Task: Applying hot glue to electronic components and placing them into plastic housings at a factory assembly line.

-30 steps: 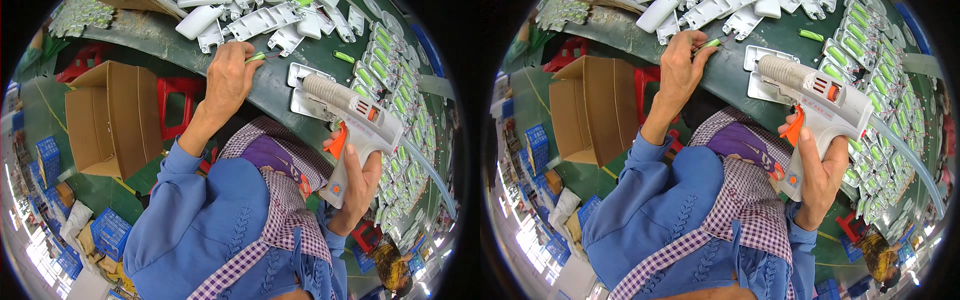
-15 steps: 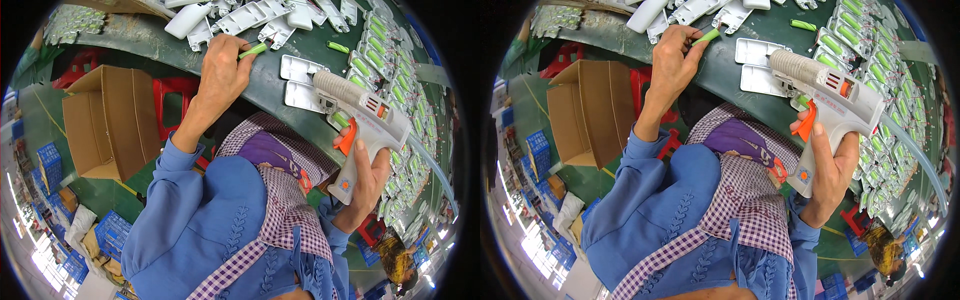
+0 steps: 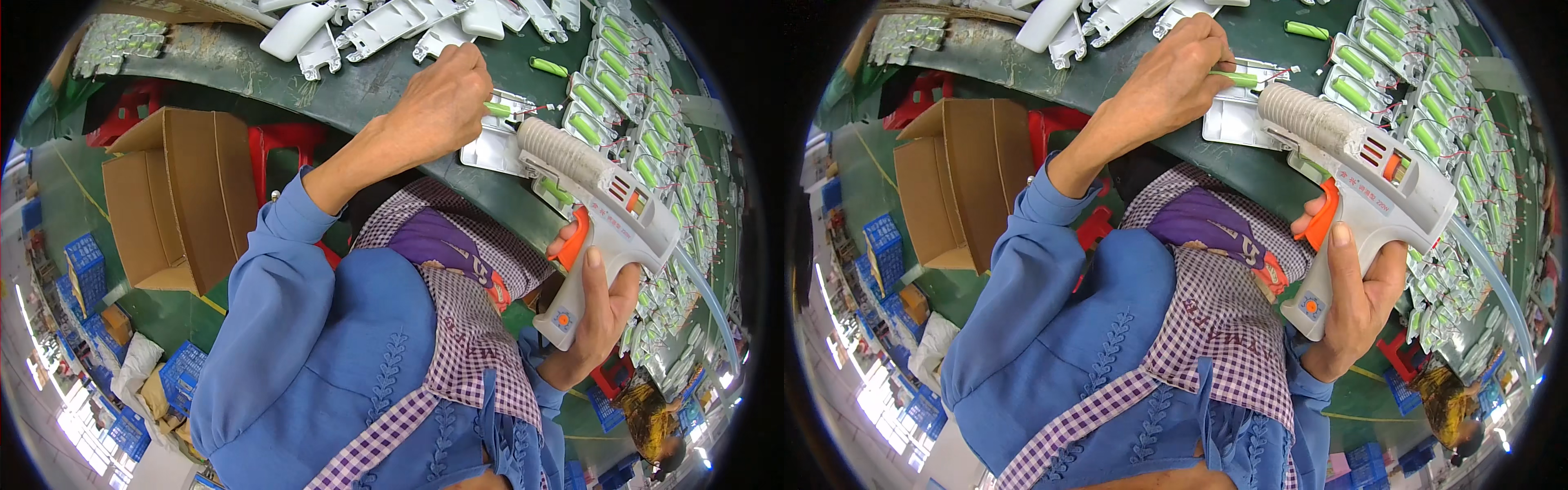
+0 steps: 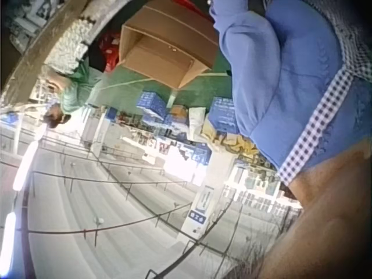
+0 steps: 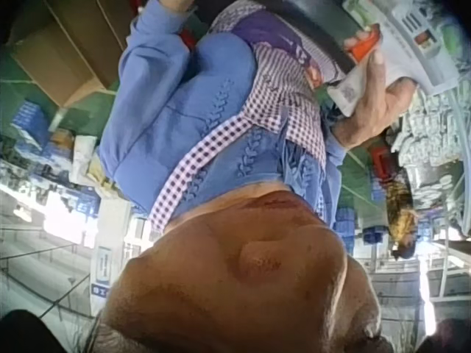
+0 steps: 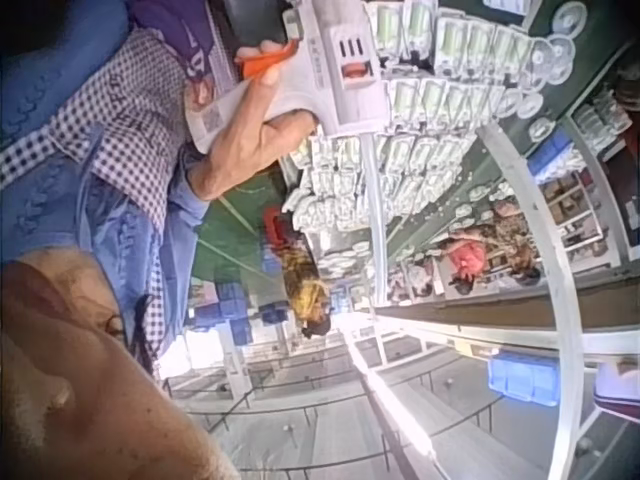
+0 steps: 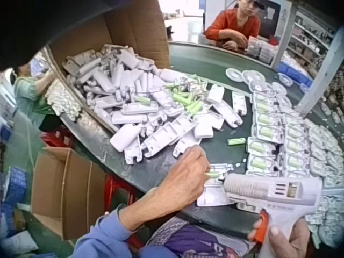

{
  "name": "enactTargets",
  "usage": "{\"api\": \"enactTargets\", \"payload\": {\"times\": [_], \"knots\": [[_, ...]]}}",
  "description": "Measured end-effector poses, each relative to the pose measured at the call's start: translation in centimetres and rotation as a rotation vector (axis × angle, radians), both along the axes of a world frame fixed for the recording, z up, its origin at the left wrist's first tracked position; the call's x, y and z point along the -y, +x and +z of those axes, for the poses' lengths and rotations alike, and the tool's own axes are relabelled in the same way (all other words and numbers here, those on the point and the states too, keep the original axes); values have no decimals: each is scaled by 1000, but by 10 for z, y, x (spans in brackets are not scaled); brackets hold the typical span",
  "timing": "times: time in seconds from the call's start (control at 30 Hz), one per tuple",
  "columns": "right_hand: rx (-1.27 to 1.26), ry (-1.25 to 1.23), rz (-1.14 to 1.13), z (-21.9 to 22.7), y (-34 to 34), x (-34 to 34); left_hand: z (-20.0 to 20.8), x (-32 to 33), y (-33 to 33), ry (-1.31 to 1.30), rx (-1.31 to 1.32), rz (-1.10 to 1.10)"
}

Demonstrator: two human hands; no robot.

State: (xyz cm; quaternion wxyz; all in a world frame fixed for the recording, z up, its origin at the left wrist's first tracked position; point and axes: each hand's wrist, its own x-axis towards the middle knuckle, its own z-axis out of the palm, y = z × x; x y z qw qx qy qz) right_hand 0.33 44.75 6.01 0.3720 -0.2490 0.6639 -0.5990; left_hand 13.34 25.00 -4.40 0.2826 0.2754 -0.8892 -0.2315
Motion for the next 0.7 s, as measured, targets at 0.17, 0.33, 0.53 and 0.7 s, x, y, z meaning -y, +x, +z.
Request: {"api": "enactTargets", "payload": {"times": [0.17, 0.33, 0.53, 0.7], "knots": [[4, 17, 12, 0, -1, 3, -1, 2, -3, 29, 32, 6], [2, 29, 44, -1, -4, 11, 2, 5, -2, 76, 13, -42], [-59, 47, 107, -2, -8, 18, -7, 9, -3, 1, -3, -56], [-80, 50, 98, 0, -6, 17, -7, 8, -3, -9, -12, -55]]}}
